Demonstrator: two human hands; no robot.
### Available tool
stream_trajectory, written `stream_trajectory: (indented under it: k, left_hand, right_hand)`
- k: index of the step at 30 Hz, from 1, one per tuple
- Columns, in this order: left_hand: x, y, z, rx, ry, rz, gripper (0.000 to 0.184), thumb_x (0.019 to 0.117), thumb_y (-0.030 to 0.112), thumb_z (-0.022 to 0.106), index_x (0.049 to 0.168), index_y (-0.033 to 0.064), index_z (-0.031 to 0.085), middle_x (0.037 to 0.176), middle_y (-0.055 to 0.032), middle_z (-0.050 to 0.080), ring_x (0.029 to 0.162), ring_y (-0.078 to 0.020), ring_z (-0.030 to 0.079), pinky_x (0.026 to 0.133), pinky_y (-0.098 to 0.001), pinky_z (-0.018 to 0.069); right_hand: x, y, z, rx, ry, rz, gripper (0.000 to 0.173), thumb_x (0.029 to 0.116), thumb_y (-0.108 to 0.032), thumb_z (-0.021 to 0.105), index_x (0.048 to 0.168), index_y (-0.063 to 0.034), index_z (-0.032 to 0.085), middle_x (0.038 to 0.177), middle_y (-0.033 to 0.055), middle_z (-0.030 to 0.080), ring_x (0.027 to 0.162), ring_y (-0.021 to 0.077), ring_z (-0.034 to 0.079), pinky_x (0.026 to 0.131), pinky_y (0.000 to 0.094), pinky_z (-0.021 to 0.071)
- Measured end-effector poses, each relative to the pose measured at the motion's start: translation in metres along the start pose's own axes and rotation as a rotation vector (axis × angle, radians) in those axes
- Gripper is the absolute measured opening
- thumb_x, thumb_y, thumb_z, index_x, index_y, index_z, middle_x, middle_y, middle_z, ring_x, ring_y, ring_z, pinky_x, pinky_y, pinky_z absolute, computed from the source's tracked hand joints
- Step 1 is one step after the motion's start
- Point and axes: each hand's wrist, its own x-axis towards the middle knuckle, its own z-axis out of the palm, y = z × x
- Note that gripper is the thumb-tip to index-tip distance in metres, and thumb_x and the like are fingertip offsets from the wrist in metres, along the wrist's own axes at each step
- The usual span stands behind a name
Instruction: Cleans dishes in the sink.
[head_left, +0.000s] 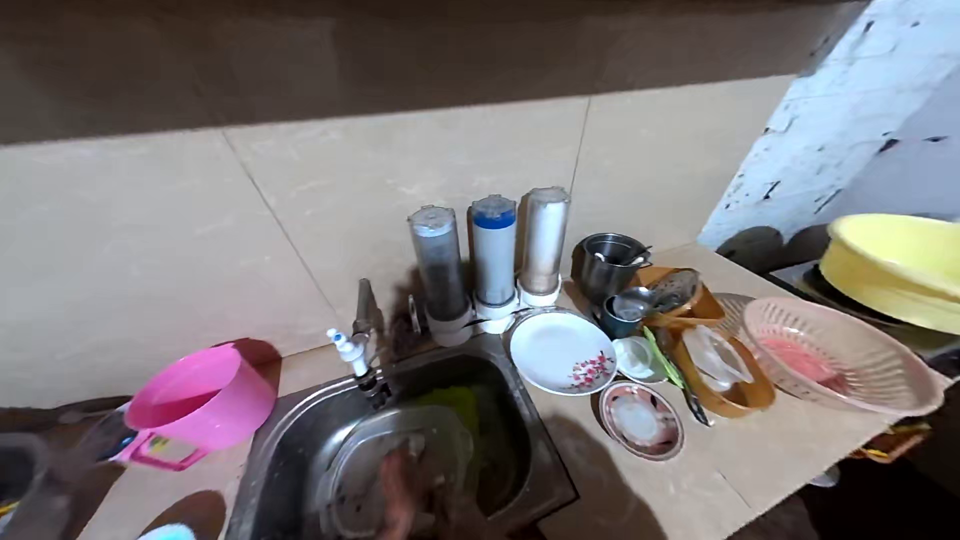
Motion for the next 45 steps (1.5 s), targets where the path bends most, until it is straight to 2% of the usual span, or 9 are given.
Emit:
stream_trajectory:
  k: [5,8,10,14,17,22,30,38,45]
  left_hand:
    - [0.023,0.025,0.007,-0.667,0.37,-0.179,0.035,0.1099,0.021,0.047,0.112,-0.0109,0.06,0.085,-0.0136,0.061,0.073,-0.0155,0.06,0.073,-0.0325,0.0532]
    - [0.003,0.04,0.016,-1.044,-0.064,-0.228,0.047,0.1122,0.036,0.033,0.126,-0.0029,0.054,0.097,-0.0092,0.065,0.08,-0.0138,0.065,0.072,-0.0329,0.0572]
    - [0.003,0.039,0.032,-0.978,-0.2,-0.13,0.032,0.1065,0.021,0.047,0.119,-0.005,0.059,0.096,-0.0092,0.069,0.083,-0.0142,0.067,0.075,-0.0328,0.0582]
    - [0.01,0.053,0.012,-0.723,-0.295,-0.173,0.03,0.1049,0.014,0.056,0.128,-0.0042,0.052,0.092,-0.0034,0.062,0.07,-0.0042,0.059,0.064,-0.0223,0.0531]
    - [0.006,0.062,0.014,-0.404,-0.451,-0.109,0.036,0.1072,0.02,0.053,0.134,-0.0043,0.05,0.093,-0.0074,0.058,0.068,-0.0089,0.053,0.064,-0.0278,0.0499]
    - [-0.024,0.116,0.006,-0.289,-0.545,-0.206,0.047,0.1086,0.021,0.051,0.146,-0.0058,0.041,0.132,-0.0231,0.058,0.112,-0.0239,0.061,0.099,-0.0406,0.05]
    - [-0.014,0.096,0.015,-0.25,-0.697,-0.017,0.037,0.1044,0.021,0.059,0.132,-0.0045,0.055,0.107,-0.014,0.063,0.087,-0.0136,0.061,0.082,-0.0329,0.0543]
    - [-0.012,-0.044,0.0,-0.266,-0.032,0.029,0.03,0.0959,0.005,0.064,0.117,-0.0164,0.063,0.106,-0.0276,0.069,0.096,-0.025,0.068,0.093,-0.042,0.0542]
    - [-0.018,-0.091,-0.011,-0.247,0.142,-0.299,0.037,0.1005,0.023,0.065,0.117,-0.0104,0.065,0.105,-0.0273,0.068,0.094,-0.0335,0.066,0.089,-0.053,0.0527]
  right_hand:
    - [-0.004,-0.003,-0.024,0.007,0.026,-0.015,0.035,0.1093,-0.01,0.039,0.133,0.0103,0.056,0.117,0.0313,0.064,0.107,0.0385,0.064,0.098,0.0494,0.0488]
    - [0.006,0.008,-0.035,0.047,0.216,-0.04,0.038,0.1084,-0.009,0.042,0.139,0.009,0.053,0.132,0.0301,0.06,0.122,0.0369,0.061,0.107,0.0479,0.0459]
    - [0.012,0.017,-0.049,0.034,0.207,-0.058,0.042,0.1068,-0.007,0.043,0.146,0.0085,0.046,0.144,0.0286,0.053,0.134,0.0355,0.054,0.115,0.046,0.04]
    - [-0.006,0.019,-0.081,0.107,0.252,-0.015,0.037,0.1056,-0.026,0.054,0.119,0.0073,0.066,0.105,0.0231,0.069,0.096,0.0299,0.066,0.091,0.0458,0.0524]
    - [-0.004,0.024,-0.092,0.303,0.387,-0.109,0.046,0.1043,-0.023,0.057,0.142,0.0032,0.054,0.125,0.0198,0.067,0.11,0.0193,0.066,0.1,0.0358,0.0523]
    - [0.002,0.02,-0.109,0.276,0.496,-0.026,0.03,0.1063,-0.01,0.05,0.124,0.0096,0.064,0.116,0.0238,0.067,0.108,0.0247,0.064,0.101,0.0383,0.0478]
    - [0.002,0.027,-0.158,0.221,0.735,-0.259,0.02,0.1011,-0.008,0.054,0.103,0.0056,0.069,0.083,0.007,0.067,0.071,0.0087,0.061,0.07,0.0283,0.0545]
    - [-0.057,0.027,-0.341,-0.303,1.609,-0.545,0.032,0.1044,-0.008,0.048,0.113,0.0198,0.06,0.092,0.023,0.069,0.079,0.0172,0.07,0.078,0.0317,0.0595]
    - [-0.038,0.053,-0.39,-0.257,1.581,-0.317,0.039,0.1075,-0.014,0.045,0.128,0.0165,0.056,0.117,0.0306,0.065,0.106,0.0283,0.068,0.098,0.0382,0.0533]
